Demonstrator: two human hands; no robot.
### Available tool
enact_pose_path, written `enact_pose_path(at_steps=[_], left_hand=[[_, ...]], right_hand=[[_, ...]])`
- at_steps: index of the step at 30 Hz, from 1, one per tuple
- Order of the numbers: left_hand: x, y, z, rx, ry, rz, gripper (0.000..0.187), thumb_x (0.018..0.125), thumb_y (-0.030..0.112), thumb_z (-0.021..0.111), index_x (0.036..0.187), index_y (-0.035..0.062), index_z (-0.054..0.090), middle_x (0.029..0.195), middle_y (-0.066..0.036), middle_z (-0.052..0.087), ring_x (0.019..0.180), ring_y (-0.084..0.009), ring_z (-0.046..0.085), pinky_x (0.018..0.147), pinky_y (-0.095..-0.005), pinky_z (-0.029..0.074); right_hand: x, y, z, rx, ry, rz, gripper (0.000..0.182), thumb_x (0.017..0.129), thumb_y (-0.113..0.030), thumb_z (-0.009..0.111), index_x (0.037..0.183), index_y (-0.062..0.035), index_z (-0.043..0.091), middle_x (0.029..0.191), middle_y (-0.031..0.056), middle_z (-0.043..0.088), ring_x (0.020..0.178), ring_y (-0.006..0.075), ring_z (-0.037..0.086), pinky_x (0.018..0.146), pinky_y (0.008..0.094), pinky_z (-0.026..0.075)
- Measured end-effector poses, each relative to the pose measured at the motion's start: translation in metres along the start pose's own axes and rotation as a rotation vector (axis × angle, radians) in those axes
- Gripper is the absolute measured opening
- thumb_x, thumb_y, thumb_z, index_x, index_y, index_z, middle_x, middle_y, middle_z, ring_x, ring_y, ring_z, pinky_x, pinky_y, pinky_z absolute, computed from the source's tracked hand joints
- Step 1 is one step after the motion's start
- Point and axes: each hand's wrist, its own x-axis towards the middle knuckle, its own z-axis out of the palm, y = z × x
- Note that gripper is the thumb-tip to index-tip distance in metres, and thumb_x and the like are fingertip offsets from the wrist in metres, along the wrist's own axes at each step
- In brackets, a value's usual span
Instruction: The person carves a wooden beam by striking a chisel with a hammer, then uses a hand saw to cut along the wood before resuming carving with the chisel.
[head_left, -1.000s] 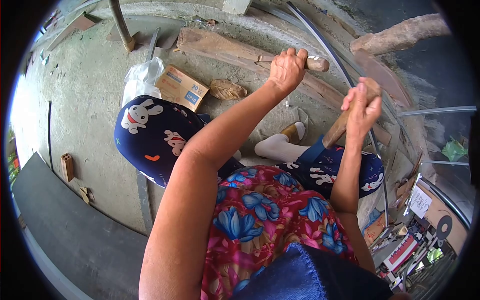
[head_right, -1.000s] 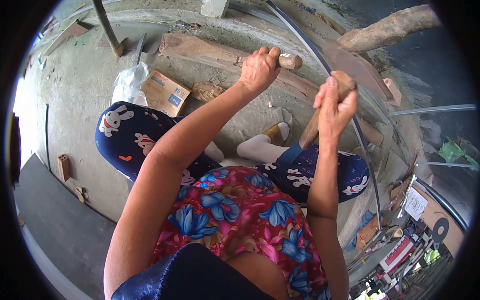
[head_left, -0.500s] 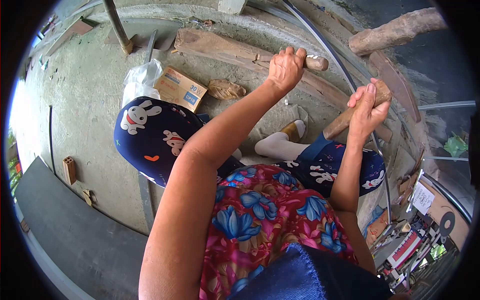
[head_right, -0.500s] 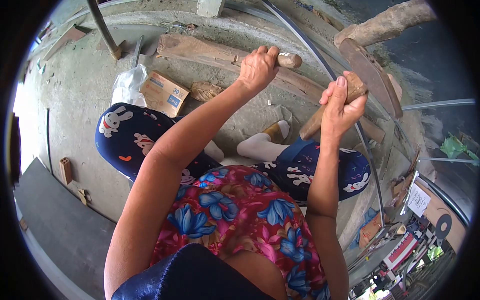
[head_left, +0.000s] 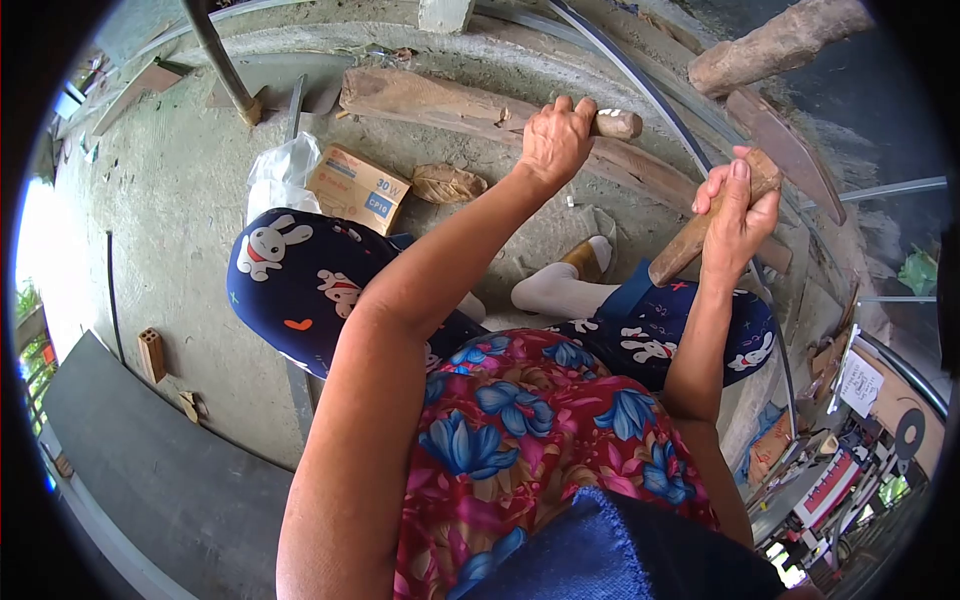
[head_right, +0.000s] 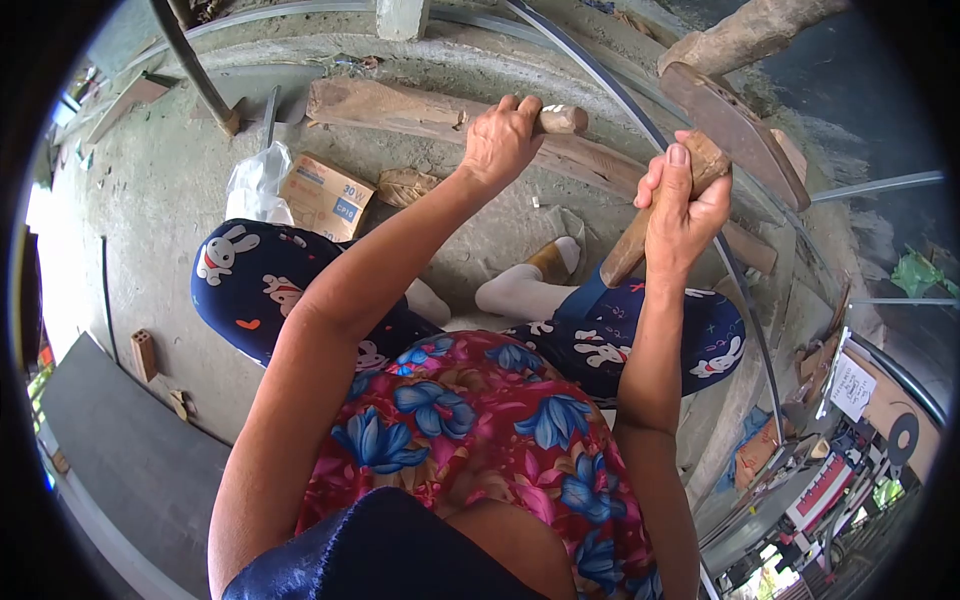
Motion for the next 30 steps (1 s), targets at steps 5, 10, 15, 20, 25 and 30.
enact_pose_path(at_steps=[5, 10, 15, 20, 25, 30], left_hand=[[0.002, 0.000, 0.002, 0.013, 0.026, 0.053, 0.030, 0.075, 0.017, 0.070, 0.099, 0.0099, 0.053, 0.089, -0.014, 0.058, 0.081, -0.0332, 0.063, 0.069, -0.0425, 0.053], [0.005, -0.001, -0.002, -0.019, 0.070, 0.041, 0.016, 0.081, 0.017, 0.060, 0.094, 0.0096, 0.056, 0.085, -0.016, 0.059, 0.078, -0.0327, 0.063, 0.070, -0.0418, 0.052], [0.005, -0.002, -0.001, -0.014, 0.046, 0.037, 0.027, 0.076, 0.017, 0.068, 0.098, 0.0100, 0.054, 0.088, -0.015, 0.058, 0.081, -0.0333, 0.063, 0.069, -0.0423, 0.053], [0.003, -0.002, -0.004, -0.037, 0.061, 0.039, 0.020, 0.079, 0.017, 0.064, 0.095, 0.0102, 0.056, 0.087, -0.016, 0.059, 0.080, -0.0330, 0.063, 0.071, -0.0416, 0.053], [0.003, -0.004, -0.004, -0.039, 0.059, 0.039, 0.027, 0.076, 0.017, 0.068, 0.098, 0.0097, 0.054, 0.088, -0.014, 0.058, 0.080, -0.0328, 0.063, 0.069, -0.0416, 0.053], [0.003, -0.004, -0.005, -0.039, 0.075, 0.043, 0.032, 0.074, 0.017, 0.071, 0.100, 0.0094, 0.053, 0.088, -0.014, 0.057, 0.080, -0.0327, 0.063, 0.067, -0.0417, 0.053]], right_hand=[[-0.005, 0.012, -0.001, -0.005, -0.045, 0.082, 0.022, 0.095, -0.017, 0.054, 0.107, 0.0011, 0.050, 0.064, 0.0042, 0.052, 0.048, 0.0083, 0.048, 0.043, 0.0218, 0.039], [-0.008, 0.013, 0.000, 0.025, -0.061, 0.114, 0.022, 0.095, -0.017, 0.054, 0.107, 0.0009, 0.050, 0.065, 0.0041, 0.051, 0.049, 0.0080, 0.047, 0.043, 0.0216, 0.039], [-0.008, 0.010, 0.001, 0.026, -0.076, 0.106, 0.021, 0.095, -0.017, 0.054, 0.107, 0.0008, 0.050, 0.065, 0.0042, 0.051, 0.050, 0.0079, 0.047, 0.043, 0.0216, 0.039], [-0.006, 0.008, 0.002, 0.008, -0.059, 0.051, 0.022, 0.096, -0.017, 0.053, 0.108, 0.0006, 0.050, 0.066, 0.0043, 0.051, 0.050, 0.0081, 0.048, 0.044, 0.0219, 0.040], [-0.005, 0.003, -0.002, 0.025, -0.034, -0.018, 0.023, 0.097, -0.018, 0.051, 0.111, 0.0007, 0.048, 0.067, 0.0052, 0.051, 0.049, 0.0096, 0.047, 0.045, 0.0236, 0.041], [-0.006, 0.004, -0.001, 0.081, 0.010, -0.121, 0.023, 0.098, -0.018, 0.048, 0.112, 0.0006, 0.045, 0.067, 0.0061, 0.051, 0.049, 0.0107, 0.047, 0.045, 0.0241, 0.041]])
